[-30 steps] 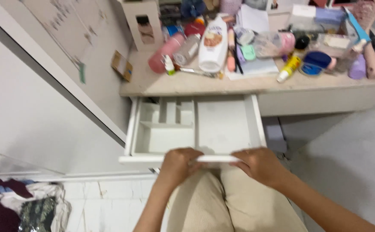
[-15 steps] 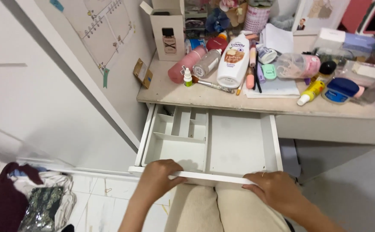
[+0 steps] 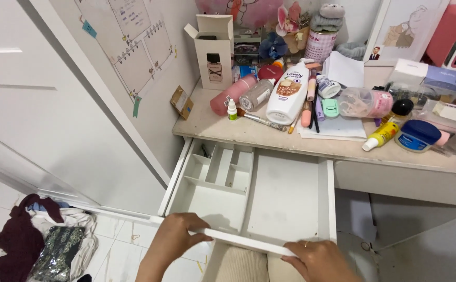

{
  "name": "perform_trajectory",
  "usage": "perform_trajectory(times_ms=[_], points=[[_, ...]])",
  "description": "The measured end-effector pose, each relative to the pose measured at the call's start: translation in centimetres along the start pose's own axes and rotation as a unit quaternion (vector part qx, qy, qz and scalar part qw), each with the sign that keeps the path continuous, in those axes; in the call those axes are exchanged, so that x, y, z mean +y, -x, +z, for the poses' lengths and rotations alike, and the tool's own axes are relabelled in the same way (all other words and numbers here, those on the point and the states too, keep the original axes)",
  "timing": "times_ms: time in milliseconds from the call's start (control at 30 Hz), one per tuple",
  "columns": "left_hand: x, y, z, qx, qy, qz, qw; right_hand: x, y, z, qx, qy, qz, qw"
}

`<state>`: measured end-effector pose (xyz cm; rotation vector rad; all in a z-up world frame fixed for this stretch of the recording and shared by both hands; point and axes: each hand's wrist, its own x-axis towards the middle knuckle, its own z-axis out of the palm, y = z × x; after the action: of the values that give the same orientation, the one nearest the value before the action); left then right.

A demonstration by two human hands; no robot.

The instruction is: The person opens a drawer and organizes various cosmetic items from the desk into the drawer. They place makeup brushes, lipsticks, bottles, and other beauty products into compartments within the drawer, then close it.

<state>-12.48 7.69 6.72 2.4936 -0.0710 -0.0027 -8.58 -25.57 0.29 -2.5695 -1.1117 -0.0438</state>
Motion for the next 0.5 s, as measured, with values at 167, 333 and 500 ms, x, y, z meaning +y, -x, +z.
perform_trajectory(times_ms=[167, 333, 500], points=[[0.5, -0.3, 0.2, -0.014, -0.007, -0.018, 1.000, 1.7, 0.2, 1.0, 0.026, 0.015, -0.019, 0.999], [-0.2, -0.6, 0.2, -0.069, 0.012, 0.006, 0.998, 1.9, 0.1, 2.1, 0.015, -0.028, -0.031, 0.999], [-2.4, -1.5, 1.4, -0.095, 0.052, -0.057, 0.992, 1.2, -0.1, 1.8, 0.077, -0.048, -0.031, 0.995]])
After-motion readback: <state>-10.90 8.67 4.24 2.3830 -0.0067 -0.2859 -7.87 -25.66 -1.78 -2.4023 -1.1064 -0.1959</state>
